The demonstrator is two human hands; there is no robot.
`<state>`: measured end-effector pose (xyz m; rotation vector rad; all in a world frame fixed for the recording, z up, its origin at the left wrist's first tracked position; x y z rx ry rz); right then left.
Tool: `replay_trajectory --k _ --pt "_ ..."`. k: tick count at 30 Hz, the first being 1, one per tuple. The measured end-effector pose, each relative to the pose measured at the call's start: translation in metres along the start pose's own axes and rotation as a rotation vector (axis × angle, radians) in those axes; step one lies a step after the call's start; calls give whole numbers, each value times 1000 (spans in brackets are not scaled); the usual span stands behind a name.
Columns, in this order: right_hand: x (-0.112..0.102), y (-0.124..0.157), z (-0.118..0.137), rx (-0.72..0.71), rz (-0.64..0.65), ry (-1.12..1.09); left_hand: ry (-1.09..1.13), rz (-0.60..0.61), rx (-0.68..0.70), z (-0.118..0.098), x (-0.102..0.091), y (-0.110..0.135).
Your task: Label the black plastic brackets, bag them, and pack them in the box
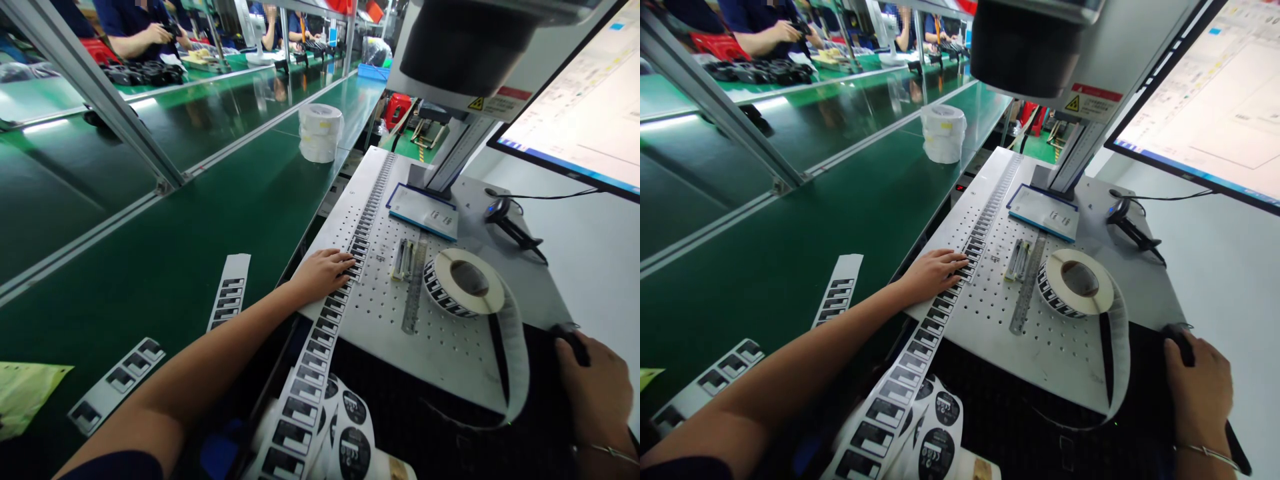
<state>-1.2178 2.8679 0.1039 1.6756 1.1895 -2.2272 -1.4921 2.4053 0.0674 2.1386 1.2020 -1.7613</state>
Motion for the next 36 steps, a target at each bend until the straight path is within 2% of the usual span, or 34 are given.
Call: replay_trajectory --k 12,24,36 --pt "-4 1 5 62 36 -17 -5 20 -7 -1 -1 0" --pt "13 -4 -10 -1 -48 -103 -6 -5 1 0 1 1" --pt "15 6 -12 -35 -112 -172 30 -25 9 7 6 1"
Point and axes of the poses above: each hand's wrist, its own y-axis away from the middle knuckle, its own x-axis out of the palm, z = x × y, the point moved 3 cm from there along -y, towards the middle knuckle, and after that the axes turned 14 degrees about -z, right-handed, at the moved point
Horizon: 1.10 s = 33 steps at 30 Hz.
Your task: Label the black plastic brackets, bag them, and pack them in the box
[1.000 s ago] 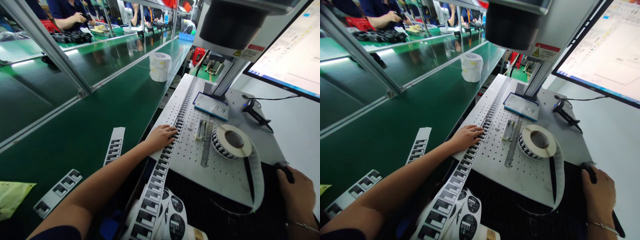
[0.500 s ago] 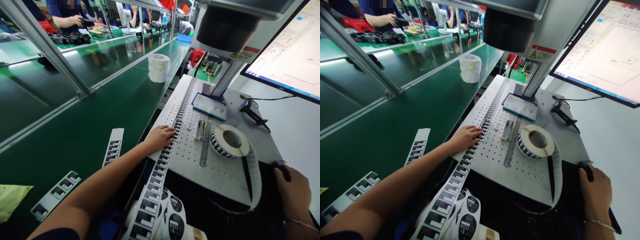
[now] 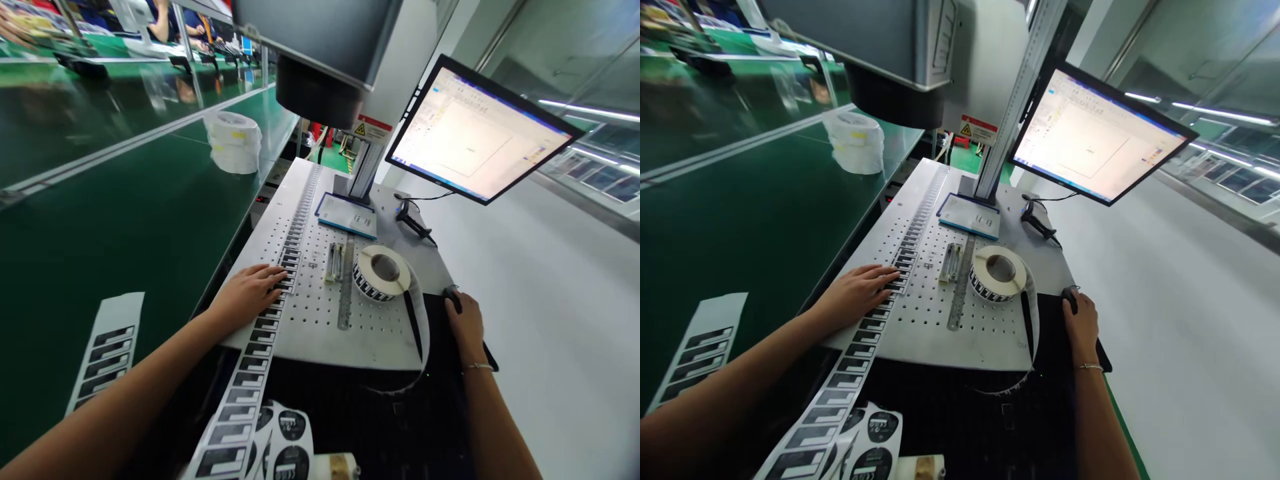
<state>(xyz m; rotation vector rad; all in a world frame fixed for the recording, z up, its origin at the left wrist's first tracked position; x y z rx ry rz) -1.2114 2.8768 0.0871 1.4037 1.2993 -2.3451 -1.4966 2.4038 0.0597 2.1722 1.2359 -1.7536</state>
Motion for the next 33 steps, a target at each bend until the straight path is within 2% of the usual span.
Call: replay_trajectory --k 22,33 --pt "-1 2 1 49 13 6 -22 68 -31 -2 -4 -1" --pt "-3 3 3 53 3 7 9 29 -26 -3 -5 -2"
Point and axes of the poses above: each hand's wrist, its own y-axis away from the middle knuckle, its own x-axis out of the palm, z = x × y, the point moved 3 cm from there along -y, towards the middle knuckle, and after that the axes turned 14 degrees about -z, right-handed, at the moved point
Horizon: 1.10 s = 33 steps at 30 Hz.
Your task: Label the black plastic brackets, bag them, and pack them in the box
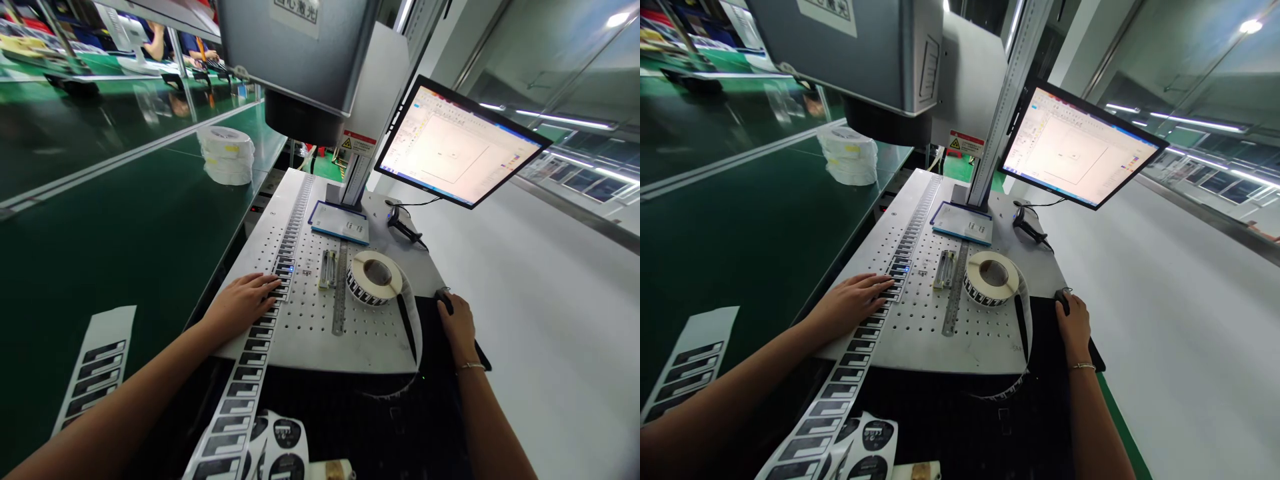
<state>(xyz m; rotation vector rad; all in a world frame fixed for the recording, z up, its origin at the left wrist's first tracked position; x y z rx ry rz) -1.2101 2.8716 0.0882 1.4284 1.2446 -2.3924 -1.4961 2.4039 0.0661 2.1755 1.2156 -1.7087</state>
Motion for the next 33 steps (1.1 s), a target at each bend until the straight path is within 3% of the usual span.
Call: replay_trajectory --k 33 --pt "4 -3 -5 -39 -10 -7 36 -19 -14 1 1 1"
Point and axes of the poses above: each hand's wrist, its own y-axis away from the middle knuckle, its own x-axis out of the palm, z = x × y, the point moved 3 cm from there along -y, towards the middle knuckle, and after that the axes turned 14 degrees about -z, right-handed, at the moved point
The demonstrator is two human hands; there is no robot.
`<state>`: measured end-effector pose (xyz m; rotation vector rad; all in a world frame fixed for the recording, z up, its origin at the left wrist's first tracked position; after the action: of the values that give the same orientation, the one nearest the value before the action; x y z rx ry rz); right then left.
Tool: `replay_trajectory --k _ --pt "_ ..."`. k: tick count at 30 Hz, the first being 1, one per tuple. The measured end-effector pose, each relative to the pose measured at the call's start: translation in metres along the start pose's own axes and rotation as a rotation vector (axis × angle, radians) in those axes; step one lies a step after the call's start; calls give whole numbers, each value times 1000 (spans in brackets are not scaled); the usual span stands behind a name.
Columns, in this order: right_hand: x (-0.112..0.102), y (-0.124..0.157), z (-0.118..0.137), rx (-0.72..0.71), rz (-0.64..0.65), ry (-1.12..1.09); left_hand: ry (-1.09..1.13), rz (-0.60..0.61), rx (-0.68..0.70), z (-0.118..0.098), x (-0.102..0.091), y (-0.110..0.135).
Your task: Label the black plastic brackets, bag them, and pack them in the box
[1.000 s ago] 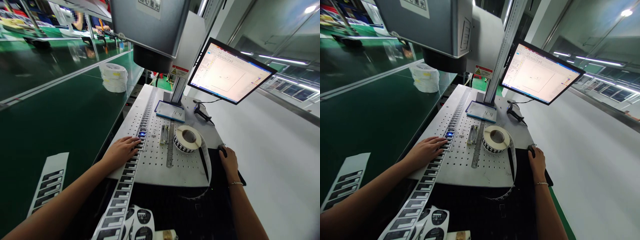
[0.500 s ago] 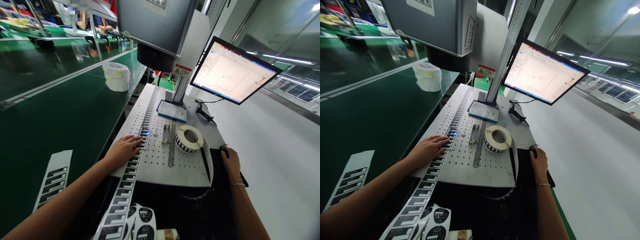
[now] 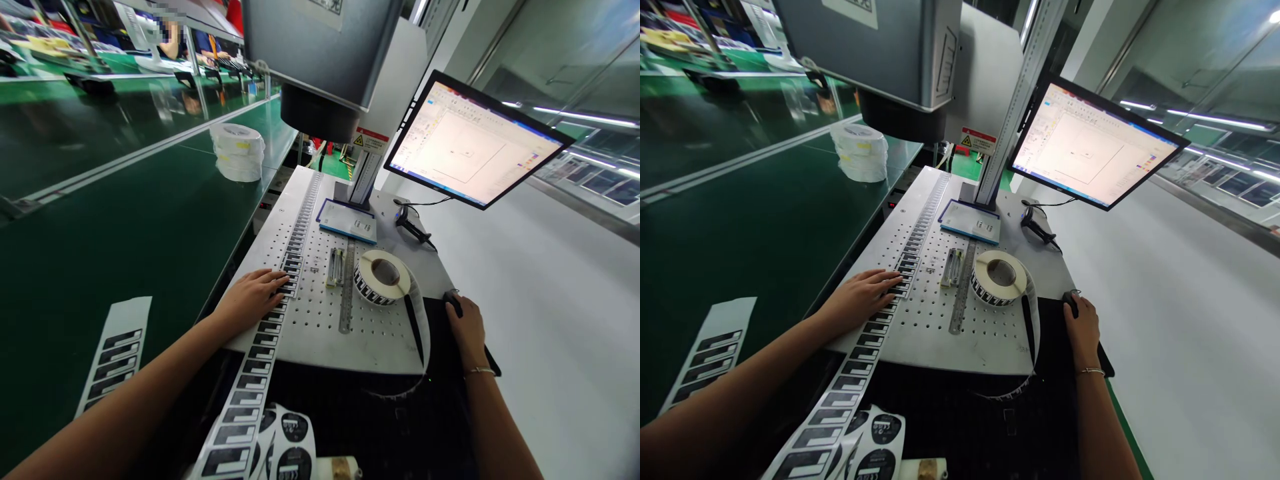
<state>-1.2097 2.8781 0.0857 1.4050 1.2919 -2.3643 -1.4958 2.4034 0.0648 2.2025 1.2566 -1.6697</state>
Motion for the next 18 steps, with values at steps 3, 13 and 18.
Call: replay_trajectory --k 3,13,18 --pt "0 0 0 6 3 9 -7 13 1 0 0 0" --pt "-1 -4 1 -3 24 9 -5 -18 1 -4 -2 0" --pt "-2 -6 1 0 53 29 -61 15 -8 -7 -4 -1"
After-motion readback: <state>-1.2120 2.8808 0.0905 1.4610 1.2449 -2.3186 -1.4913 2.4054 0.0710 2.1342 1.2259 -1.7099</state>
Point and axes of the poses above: each hand's wrist, its own y-axis away from the middle knuckle, its own x-axis out of the palm, z = x × y, the point moved 3 cm from there along -y, towards the middle knuckle, and after that the axes turned 14 degrees about -z, right-handed, at the moved point
